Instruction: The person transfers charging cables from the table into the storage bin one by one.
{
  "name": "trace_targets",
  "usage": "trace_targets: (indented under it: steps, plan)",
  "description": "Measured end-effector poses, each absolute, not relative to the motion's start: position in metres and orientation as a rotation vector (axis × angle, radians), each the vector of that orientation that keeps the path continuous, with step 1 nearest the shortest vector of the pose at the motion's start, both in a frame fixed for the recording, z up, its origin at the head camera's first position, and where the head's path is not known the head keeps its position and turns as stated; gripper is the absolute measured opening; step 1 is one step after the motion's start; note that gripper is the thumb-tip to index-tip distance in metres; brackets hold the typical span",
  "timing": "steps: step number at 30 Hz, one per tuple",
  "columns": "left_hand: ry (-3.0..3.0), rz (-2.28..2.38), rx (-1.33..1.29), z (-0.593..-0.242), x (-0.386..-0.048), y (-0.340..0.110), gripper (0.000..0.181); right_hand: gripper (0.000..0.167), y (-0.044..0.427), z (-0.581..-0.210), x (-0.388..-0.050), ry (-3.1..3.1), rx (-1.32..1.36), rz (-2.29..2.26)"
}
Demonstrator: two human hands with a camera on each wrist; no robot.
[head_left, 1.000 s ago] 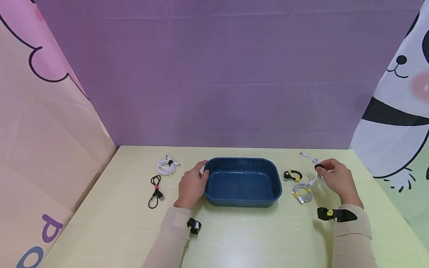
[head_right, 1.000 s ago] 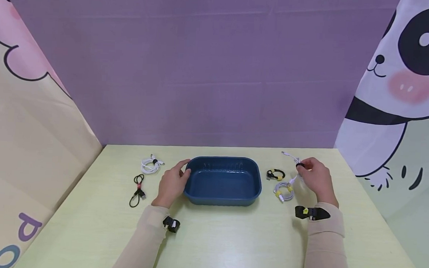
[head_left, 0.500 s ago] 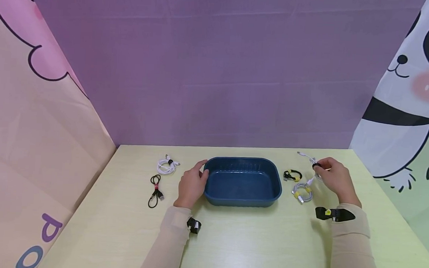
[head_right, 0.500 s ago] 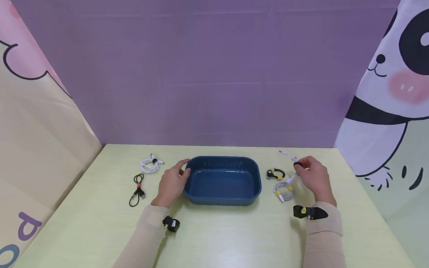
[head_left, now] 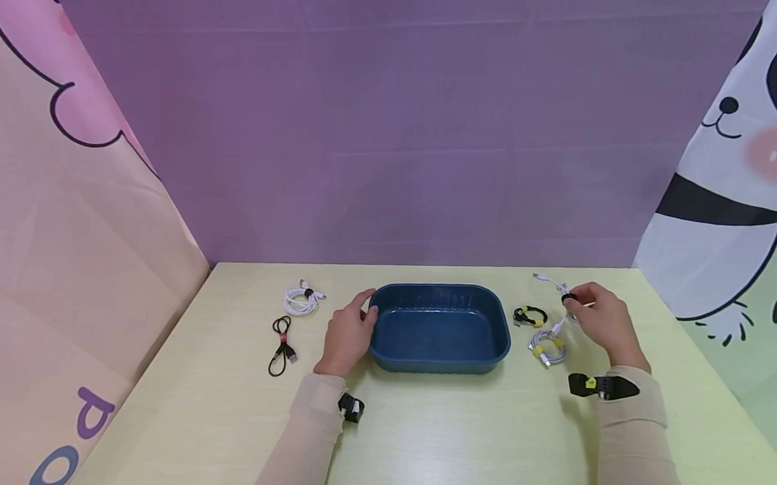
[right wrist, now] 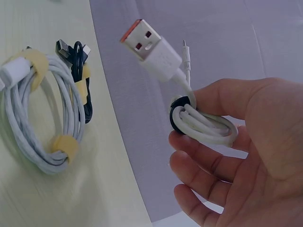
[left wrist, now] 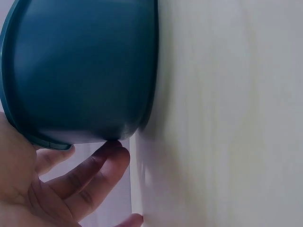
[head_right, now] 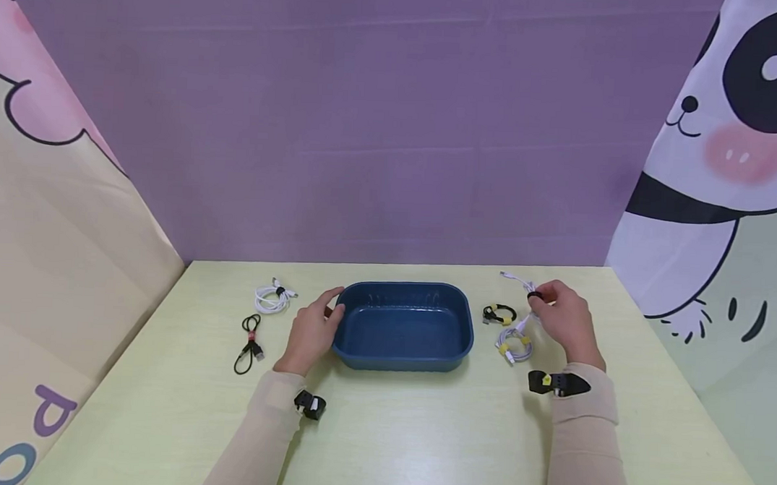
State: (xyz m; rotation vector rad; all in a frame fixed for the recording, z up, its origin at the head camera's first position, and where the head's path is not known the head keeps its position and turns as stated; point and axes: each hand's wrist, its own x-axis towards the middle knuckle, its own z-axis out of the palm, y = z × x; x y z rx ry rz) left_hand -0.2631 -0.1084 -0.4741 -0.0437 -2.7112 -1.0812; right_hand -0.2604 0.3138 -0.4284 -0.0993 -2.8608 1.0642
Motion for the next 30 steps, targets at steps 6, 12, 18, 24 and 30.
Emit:
trace_targets:
  steps: [6,12,18,24,30]
  plan:
    - [-2.71,-1.115,-0.067,-0.4751,-0.2634,-0.1092,0.042,0.039,0.3121,-0.4298,-0.2601,-2.856,-0.088,1.065]
    - [-2.716,-1.12,-0.041,-0.4758,-0.2643,-0.108,0.042,0.038,0.3118,-0.4299,-0.2598,-2.856,-0.078,1.062]
    - [-2.718,-1.119,-0.036,-0.475,-0.2636,-0.1077,0.042,0.039,0.3114,-0.4295,-0.2606,-2.862,-0.076,1.065]
    - [-2.721,-1.118,-0.036,-0.474,-0.263,-0.1082,0.042,0.039,0.312,-0.4293,-0.2617,-2.86,-0.069,1.067]
    - [-2.72,-1.13,-0.031,-0.4741,-0.2632,-0.1081,0.042,0.038,0.3114,-0.4291,-0.261,-2.856,-0.066,1.063]
